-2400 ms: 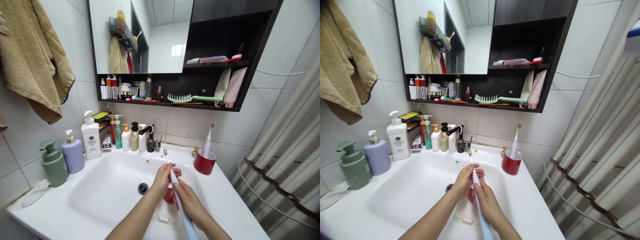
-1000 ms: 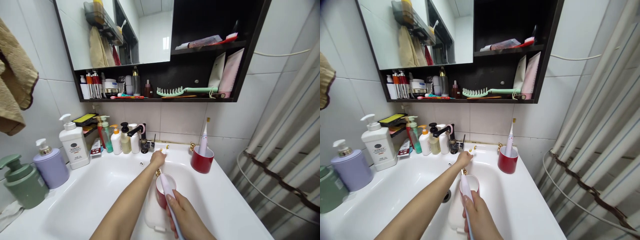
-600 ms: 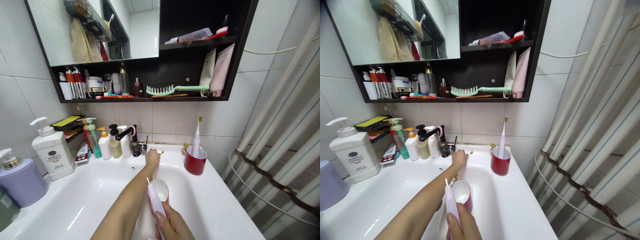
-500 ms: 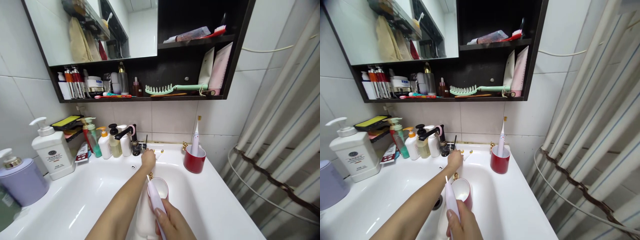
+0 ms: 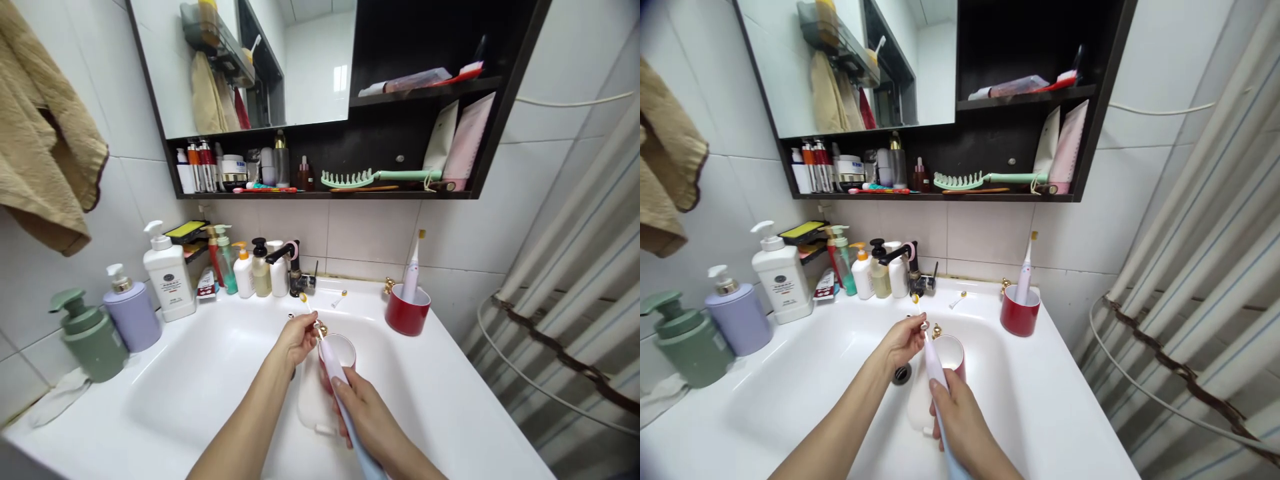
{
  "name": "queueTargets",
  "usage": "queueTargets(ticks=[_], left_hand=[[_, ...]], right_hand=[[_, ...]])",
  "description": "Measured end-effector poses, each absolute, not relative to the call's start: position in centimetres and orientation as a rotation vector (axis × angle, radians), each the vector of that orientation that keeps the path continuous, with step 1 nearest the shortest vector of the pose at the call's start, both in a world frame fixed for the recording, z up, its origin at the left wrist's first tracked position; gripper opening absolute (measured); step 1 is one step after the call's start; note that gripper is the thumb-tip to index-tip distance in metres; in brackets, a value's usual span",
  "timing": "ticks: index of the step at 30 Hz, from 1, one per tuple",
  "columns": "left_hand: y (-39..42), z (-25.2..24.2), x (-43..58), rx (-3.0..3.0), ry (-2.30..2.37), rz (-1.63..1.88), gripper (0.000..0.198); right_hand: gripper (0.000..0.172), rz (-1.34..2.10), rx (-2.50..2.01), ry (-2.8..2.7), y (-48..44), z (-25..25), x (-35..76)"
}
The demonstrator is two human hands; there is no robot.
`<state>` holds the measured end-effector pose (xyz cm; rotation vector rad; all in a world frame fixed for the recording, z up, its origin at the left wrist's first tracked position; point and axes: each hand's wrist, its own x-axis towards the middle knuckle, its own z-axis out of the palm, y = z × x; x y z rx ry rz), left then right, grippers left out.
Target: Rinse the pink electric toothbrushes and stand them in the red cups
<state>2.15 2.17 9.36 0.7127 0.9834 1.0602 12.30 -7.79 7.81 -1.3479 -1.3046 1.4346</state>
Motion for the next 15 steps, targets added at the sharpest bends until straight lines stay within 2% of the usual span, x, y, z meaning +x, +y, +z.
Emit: queueTargets(ticks=[5, 15], left_hand=[[0.7, 8.6, 1.8, 0.519, 0.735, 1.089, 0.009], [0.5, 8.4, 2.3, 0.587, 0.693, 1.202, 0.013]], right_hand=[[0.023, 1.502, -1.302, -1.284, -8.4, 7.4, 11.4], [0.020, 1.582, -1.295, -1.228, -8.2, 7.9, 11.3]])
